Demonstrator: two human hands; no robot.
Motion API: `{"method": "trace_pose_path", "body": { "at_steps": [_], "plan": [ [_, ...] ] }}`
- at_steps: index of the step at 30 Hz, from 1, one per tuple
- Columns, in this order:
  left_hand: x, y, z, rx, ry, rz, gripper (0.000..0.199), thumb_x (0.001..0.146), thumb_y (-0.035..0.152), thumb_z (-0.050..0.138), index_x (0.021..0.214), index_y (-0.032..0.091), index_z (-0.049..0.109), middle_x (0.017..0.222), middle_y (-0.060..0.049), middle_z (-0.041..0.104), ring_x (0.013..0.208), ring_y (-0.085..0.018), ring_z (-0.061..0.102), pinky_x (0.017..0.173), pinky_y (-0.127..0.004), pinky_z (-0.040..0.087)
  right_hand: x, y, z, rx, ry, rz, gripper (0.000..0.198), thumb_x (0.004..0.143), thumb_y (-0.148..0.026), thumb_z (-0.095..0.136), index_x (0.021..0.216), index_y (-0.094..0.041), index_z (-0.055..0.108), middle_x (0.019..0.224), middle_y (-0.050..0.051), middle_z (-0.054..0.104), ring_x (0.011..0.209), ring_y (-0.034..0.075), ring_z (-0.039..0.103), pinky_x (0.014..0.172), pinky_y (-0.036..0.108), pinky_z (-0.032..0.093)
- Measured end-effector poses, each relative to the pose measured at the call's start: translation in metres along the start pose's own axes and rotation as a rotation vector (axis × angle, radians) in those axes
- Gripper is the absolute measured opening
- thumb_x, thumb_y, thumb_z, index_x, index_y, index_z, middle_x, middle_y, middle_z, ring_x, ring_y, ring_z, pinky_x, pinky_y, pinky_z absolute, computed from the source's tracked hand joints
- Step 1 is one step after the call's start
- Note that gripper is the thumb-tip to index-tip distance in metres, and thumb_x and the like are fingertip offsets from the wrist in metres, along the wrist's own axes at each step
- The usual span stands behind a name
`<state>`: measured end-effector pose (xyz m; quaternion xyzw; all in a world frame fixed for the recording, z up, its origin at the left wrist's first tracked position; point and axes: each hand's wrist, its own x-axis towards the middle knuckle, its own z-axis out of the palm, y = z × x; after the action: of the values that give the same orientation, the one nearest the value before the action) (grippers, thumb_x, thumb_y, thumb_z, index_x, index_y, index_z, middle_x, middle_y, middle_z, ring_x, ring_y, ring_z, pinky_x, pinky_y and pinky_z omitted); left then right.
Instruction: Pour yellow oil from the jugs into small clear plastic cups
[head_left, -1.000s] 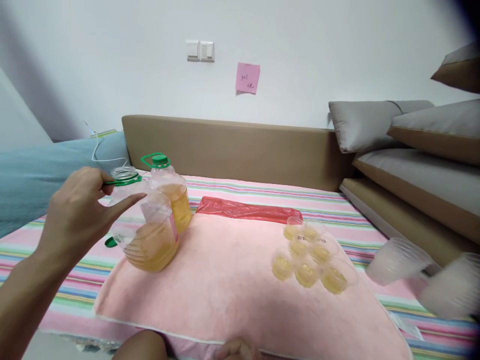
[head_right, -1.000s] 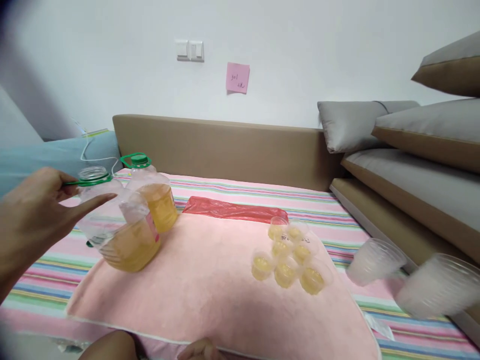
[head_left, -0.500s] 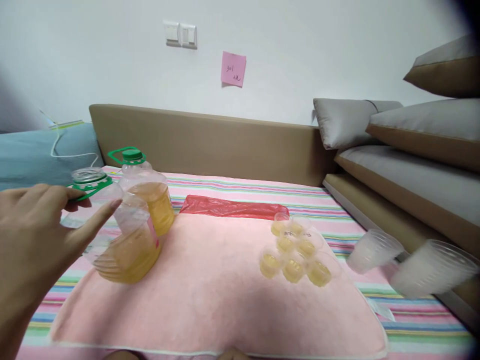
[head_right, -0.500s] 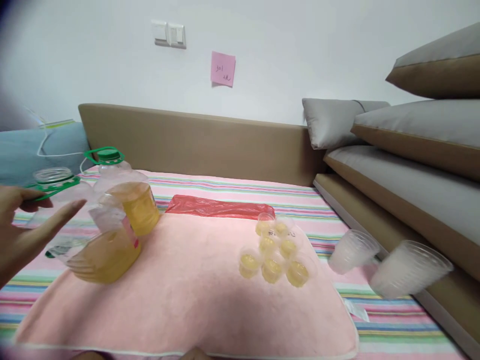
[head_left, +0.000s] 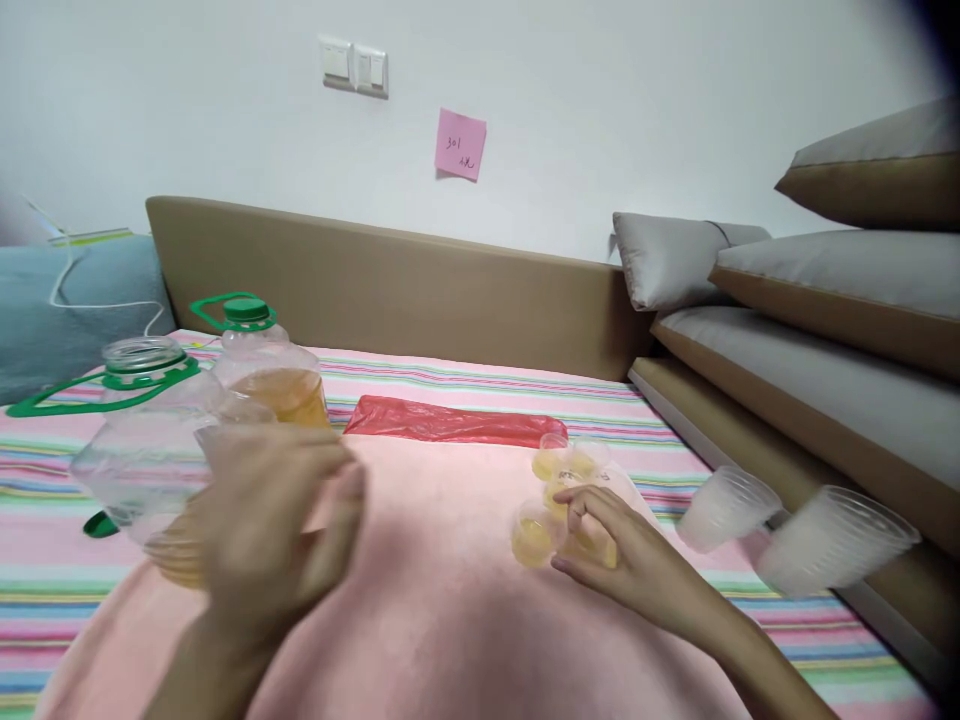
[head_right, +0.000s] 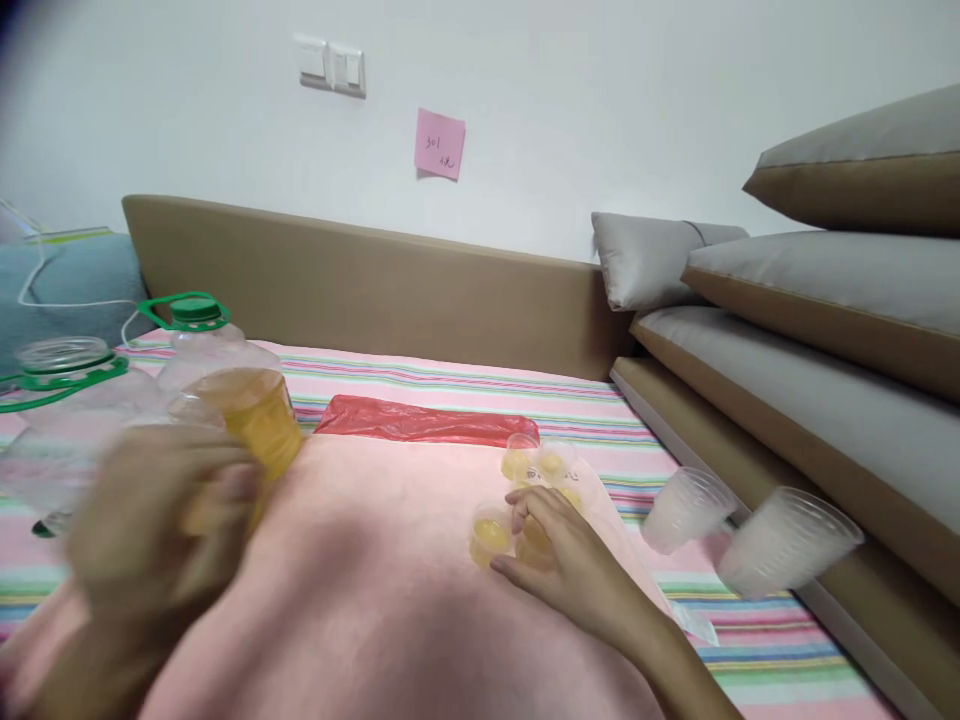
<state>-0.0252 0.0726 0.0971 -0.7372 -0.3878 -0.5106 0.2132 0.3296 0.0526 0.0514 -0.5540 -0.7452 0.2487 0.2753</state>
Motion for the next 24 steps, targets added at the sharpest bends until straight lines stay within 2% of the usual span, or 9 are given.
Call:
{"method": "trace_pose_path", "body": {
  "at_steps": [1,4,7,11,15,20,24],
  "plan": [
    [0.000,0.010,0.017,-0.033,-0.028,0.096,0.016,0.095,0.016,0.059,0.085,0.026,0.051,0.076,0.000,0.058,0.072,-0.021,0.051,0.074,-0.038,0.040,0.008,0.002,-0.002,-0.051,-0.031,0.013,0.036,0.085,-0.045,0.079,0.108,-0.028,0.057,0.139,0.008,0.061,0.133,0.032,0.051,0.112,0.049,0.036],
    [-0.013,0.018,0.069,-0.087,-0.187,-0.094,0.034,0.105,0.022,0.047,0.073,0.024,0.040,0.068,0.001,0.050,0.068,-0.019,0.047,0.067,-0.034,0.037,0.023,0.002,-0.001,-0.182,-0.132,0.055,0.051,0.075,-0.041,0.085,0.114,-0.024,0.056,0.140,0.014,0.058,0.130,0.038,0.050,0.107,0.053,0.039],
    [-0.036,0.007,0.100,-0.070,-0.265,-0.200,0.035,0.107,0.023,0.047,0.073,0.024,0.038,0.068,0.002,0.049,0.066,-0.017,0.048,0.062,-0.032,0.034,0.030,-0.004,0.002,-0.278,-0.150,0.045,0.050,0.071,-0.037,0.088,0.107,-0.024,0.055,0.125,0.013,0.063,0.116,0.037,0.056,0.097,0.049,0.043],
    [-0.060,-0.001,0.103,-0.085,-0.386,-0.253,0.035,0.106,0.027,0.050,0.073,0.023,0.040,0.070,0.003,0.052,0.070,-0.017,0.051,0.063,-0.031,0.032,0.034,-0.004,0.007,-0.360,-0.101,0.080,0.043,0.072,-0.041,0.086,0.095,-0.025,0.054,0.103,0.007,0.064,0.094,0.030,0.058,0.083,0.043,0.042],
    [-0.067,0.002,0.096,-0.087,-0.418,-0.329,0.038,0.108,0.030,0.046,0.072,0.023,0.036,0.067,0.003,0.048,0.068,-0.016,0.049,0.063,-0.031,0.032,0.036,0.001,0.013,-0.409,-0.094,0.089,0.041,0.073,-0.045,0.084,0.090,-0.026,0.051,0.093,0.003,0.062,0.087,0.028,0.055,0.077,0.041,0.039],
    [-0.072,0.005,0.101,-0.106,-0.445,-0.364,0.038,0.108,0.031,0.045,0.072,0.023,0.037,0.068,0.004,0.049,0.068,-0.016,0.049,0.063,-0.031,0.031,0.036,0.003,0.016,-0.437,-0.081,0.052,0.037,0.078,-0.045,0.081,0.088,-0.026,0.050,0.090,0.002,0.061,0.086,0.027,0.053,0.078,0.042,0.037],
    [-0.074,0.007,0.100,-0.119,-0.450,-0.370,0.038,0.108,0.031,0.044,0.072,0.023,0.035,0.068,0.003,0.048,0.068,-0.016,0.048,0.063,-0.032,0.031,0.037,0.002,0.017,-0.463,-0.070,0.021,0.039,0.080,-0.047,0.079,0.087,-0.026,0.047,0.092,0.004,0.060,0.090,0.028,0.052,0.087,0.046,0.036]
  ]
}}
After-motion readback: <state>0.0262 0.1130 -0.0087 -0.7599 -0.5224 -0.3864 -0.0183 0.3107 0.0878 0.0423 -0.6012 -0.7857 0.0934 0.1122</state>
